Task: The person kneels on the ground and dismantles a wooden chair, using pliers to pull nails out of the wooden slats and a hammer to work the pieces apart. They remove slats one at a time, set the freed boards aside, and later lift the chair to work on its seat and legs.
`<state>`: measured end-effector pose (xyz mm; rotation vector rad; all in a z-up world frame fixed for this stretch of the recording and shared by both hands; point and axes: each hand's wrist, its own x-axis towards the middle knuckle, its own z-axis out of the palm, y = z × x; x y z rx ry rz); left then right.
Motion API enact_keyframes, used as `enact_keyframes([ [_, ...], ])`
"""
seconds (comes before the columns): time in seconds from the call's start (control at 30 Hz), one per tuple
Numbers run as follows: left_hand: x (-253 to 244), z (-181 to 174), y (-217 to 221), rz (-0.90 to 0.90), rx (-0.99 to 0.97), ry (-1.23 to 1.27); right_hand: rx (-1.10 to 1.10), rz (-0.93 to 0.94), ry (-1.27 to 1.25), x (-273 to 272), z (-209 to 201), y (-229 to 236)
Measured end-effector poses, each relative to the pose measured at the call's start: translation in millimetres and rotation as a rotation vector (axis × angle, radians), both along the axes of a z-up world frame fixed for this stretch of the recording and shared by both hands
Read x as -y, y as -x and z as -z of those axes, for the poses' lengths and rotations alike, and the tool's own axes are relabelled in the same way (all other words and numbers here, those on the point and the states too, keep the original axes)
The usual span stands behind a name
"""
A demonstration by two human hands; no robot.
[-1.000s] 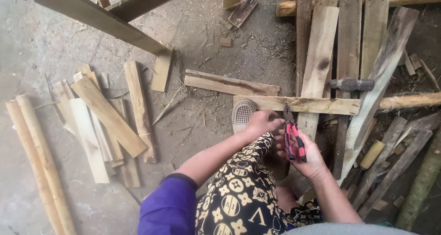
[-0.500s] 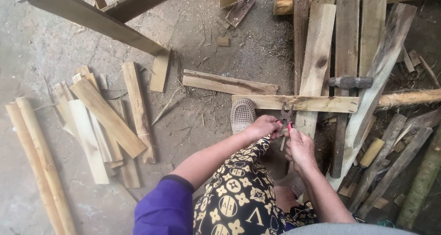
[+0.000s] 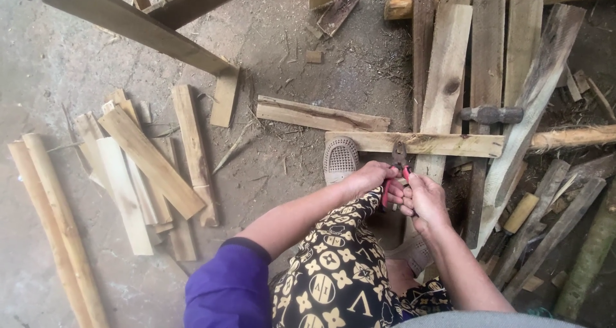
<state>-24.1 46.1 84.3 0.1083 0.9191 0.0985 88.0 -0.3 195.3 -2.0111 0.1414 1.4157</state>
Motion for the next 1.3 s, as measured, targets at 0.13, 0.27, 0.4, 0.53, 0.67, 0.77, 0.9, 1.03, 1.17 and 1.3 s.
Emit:
enact_keyframes([
  [0.13,2.3,18.2,-8.1,0.022,-0.005,0.037,-0.023,0.044,0.006,-1.8,1.5,-2.3],
  [0.27,6.2,32.8,-15.5,0.132,-0.088,-0.087,-0.013,0.073,0.01,2.3,18.8,-9.8],
  [0.4,11.7,35.3,-14.6,-0.002,-0.093,0.01,0.078,0.088,0.093,22.1,57.6,-8.9],
  [0.53,14.4,41.3,-13.7,0.018,-0.142,-0.06,-0.016,0.2,0.07,3.0,39.0,0.8],
  [0.67,20.4,76.5,-9.3,0.044,-0.15,-0.095,-0.321,0.335,0.138,11.5,74.8,-10.7],
  [0.77,5.9,40.0,-10.0,0.116,-0.148,-0.116,-0.47,0.36,0.148,16.3,82.4,-20.3],
  [0.9,-1.5,12.8,-10.1,0.229,-0.187,-0.121,-0.553,0.349,0.022,-2.5,34.8,-4.0],
  [1.03,-22.3,-19.7,-8.3,0.339,-0.259,-0.241,-0.551,0.263,-0.043,17.3,69.8,-20.7],
  [1.17,-51.9,-80.2,8.8,0.826,-0.29,-1.269,-0.578,0.268,-0.109,28.6,91.8,-40.2],
  [1.3,-59.7,-52.0,7.5,0.728,0.091,-1.929,-0.595,0.253,-0.013,-8.3,27.5,-24.7],
])
